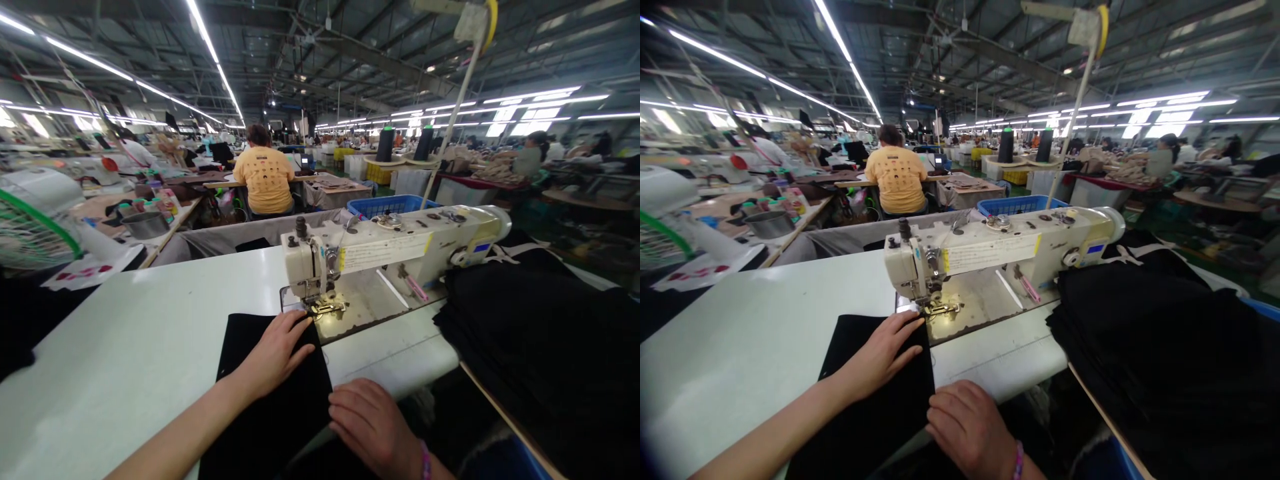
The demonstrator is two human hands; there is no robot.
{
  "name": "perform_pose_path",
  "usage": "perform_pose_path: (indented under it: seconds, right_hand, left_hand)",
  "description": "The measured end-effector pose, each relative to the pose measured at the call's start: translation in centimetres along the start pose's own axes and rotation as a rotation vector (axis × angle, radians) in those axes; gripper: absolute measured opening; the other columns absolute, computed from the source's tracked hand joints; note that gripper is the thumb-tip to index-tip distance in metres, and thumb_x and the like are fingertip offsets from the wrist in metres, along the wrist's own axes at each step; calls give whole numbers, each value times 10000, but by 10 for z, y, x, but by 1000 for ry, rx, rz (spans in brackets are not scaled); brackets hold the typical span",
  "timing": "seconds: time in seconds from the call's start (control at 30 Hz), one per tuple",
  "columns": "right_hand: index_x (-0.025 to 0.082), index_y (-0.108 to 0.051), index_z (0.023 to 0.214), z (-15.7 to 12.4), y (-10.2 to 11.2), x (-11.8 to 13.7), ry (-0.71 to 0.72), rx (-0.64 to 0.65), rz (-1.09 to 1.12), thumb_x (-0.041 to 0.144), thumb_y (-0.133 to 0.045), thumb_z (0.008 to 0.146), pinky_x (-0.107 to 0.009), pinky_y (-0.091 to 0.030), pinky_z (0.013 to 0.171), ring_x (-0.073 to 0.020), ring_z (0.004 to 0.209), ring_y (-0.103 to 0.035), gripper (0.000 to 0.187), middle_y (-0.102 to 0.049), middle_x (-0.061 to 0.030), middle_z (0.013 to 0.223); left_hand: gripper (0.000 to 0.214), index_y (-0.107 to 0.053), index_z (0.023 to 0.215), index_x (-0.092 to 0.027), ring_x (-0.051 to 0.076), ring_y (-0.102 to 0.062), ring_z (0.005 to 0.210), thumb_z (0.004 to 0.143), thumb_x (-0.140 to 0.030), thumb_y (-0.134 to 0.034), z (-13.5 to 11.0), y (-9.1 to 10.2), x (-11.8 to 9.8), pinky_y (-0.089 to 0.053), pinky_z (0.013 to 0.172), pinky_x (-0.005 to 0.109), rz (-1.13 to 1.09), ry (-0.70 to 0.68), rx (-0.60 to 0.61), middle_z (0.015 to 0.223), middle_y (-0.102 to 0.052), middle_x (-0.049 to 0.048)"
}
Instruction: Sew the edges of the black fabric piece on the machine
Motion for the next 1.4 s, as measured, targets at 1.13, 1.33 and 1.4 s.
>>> perform_pose_path:
  seconds: [1.13,1.33,1.4]
  right_hand:
    - [157,-620,1002,-1,-6,-9,-41,42,22,171,-562,941,-351,-545,857,-198,920,-676,86,-732,-77,961]
    - [138,-626,1019,-1,-6,-10,-66,58,26,207,-558,939,-380,-550,868,-222,967,-656,125,-726,-98,1014]
    - [130,-624,1053,-1,-5,-10,-71,62,21,205,-548,941,-387,-547,884,-227,989,-653,155,-725,-105,1042]
  left_hand:
    - [403,-586,1272,-113,362,-529,1291,946,-347,-542,4,-7,-5,-474,1052,578,201,-6,-10,1373,-586,186]
    - [315,-650,1140,-204,247,-670,1088,884,-115,-490,-46,-3,-75,-598,915,374,114,-170,-11,1190,-695,100]
    - [268,-656,1126,-207,227,-696,1030,910,-183,-499,-66,-1,-95,-616,869,320,132,-270,-47,1141,-721,84]
Point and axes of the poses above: each hand's wrist, its own z-axis towards the middle knuckle, its own y-axis out of the back of the hand, x = y × z, the point moved 10 cm from there along z, towards the middle knuckle
